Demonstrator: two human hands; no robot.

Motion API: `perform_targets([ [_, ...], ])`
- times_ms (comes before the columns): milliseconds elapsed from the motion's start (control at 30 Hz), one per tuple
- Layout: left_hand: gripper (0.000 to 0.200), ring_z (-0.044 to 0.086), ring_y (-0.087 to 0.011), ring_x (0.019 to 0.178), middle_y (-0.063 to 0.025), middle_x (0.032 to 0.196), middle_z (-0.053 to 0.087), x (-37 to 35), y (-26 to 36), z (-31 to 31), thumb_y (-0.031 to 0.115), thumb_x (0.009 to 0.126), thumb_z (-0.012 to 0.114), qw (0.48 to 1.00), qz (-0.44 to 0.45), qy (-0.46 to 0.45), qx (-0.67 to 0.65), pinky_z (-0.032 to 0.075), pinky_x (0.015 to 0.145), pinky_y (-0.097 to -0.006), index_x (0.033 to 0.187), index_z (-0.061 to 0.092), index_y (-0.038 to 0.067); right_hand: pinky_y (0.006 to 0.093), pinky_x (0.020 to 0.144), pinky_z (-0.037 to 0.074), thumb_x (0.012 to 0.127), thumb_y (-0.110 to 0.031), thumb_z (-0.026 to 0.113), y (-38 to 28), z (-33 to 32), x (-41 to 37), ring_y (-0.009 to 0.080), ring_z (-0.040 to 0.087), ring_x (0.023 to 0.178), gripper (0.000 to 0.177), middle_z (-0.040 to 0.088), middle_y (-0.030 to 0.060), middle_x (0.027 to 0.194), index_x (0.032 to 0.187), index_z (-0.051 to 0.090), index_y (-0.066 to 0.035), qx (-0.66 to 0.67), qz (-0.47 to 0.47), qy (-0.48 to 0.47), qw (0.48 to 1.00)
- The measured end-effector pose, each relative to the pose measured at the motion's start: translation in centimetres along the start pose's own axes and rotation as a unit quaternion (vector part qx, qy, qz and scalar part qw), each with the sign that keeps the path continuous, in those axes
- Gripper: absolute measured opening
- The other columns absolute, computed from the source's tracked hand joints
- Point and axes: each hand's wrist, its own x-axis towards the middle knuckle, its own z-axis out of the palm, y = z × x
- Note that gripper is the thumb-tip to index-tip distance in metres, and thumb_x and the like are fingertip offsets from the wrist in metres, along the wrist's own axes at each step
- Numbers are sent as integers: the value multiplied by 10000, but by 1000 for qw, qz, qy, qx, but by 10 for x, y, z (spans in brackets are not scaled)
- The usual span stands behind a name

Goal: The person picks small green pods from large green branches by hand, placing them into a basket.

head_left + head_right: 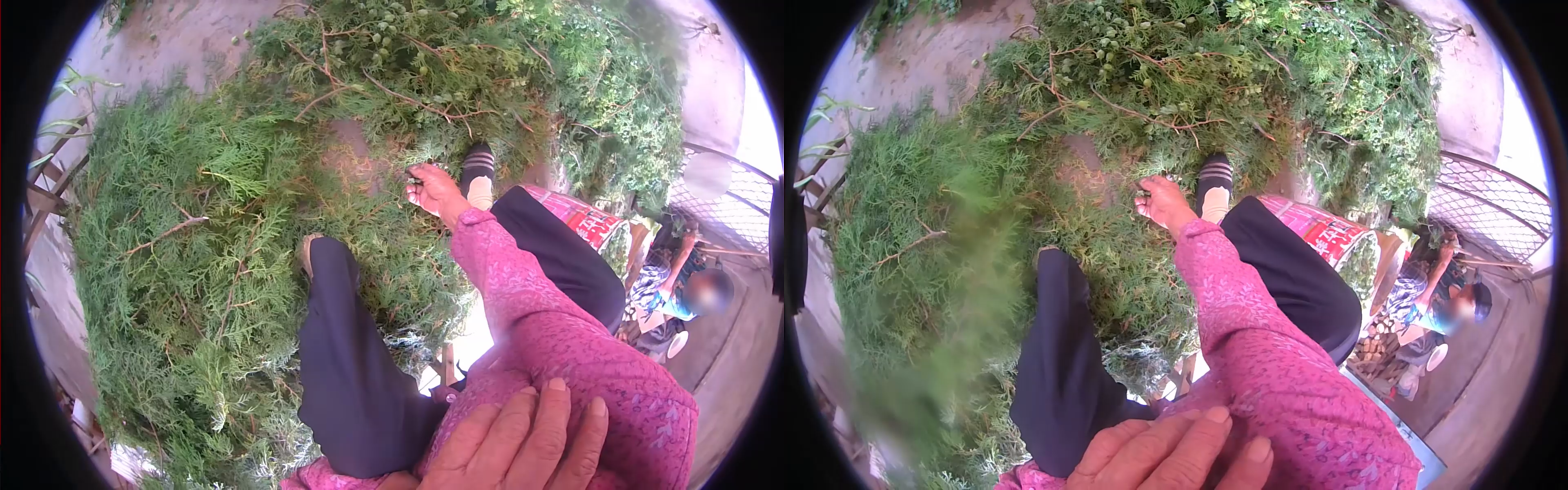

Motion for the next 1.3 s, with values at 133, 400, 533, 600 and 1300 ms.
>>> perform_targets([
  [133,324,557,-255,805,-169,1005,554,-3,7,4,169,735,575,1000,18,-8,-2,460,657,-355,1039,571,56,261,490,381,838,-111,559,-19,-2,-36,133,465,551,68,554,40,712,888,568,-65,167,37,-187,968],
  [400,429,563,-327,801,-181,948,582,-8,25,25,177,674,686,977,-38,-82,194,443,711,-386,1037,556,-9,259,507,426,811,-78,571,-54,-5,-162,125,553,589,96,591,37,736,907,571,-74,196,-66,-254,945],
  [533,386,567,-335,825,-182,887,589,-27,15,47,230,730,660,961,-60,-63,261,440,724,-414,1031,559,10,256,504,445,803,-50,553,-87,-44,-252,137,562,569,105,596,46,731,906,567,-65,166,-185,-228,941],
  [600,387,573,-334,836,-182,901,595,-32,12,57,242,740,651,955,-72,-69,278,446,730,-408,1039,564,14,220,456,467,807,-30,540,-103,-77,-299,122,563,512,94,587,33,696,893,564,-59,160,-262,-192,932],
  [1300,447,600,-322,905,-224,949,613,-50,-63,28,307,736,633,899,-153,-126,392,458,795,-367,1013,593,-42,257,494,474,736,-135,538,19,-423,-376,142,583,540,262,595,75,659,948,597,7,-91,-277,274,917],
])
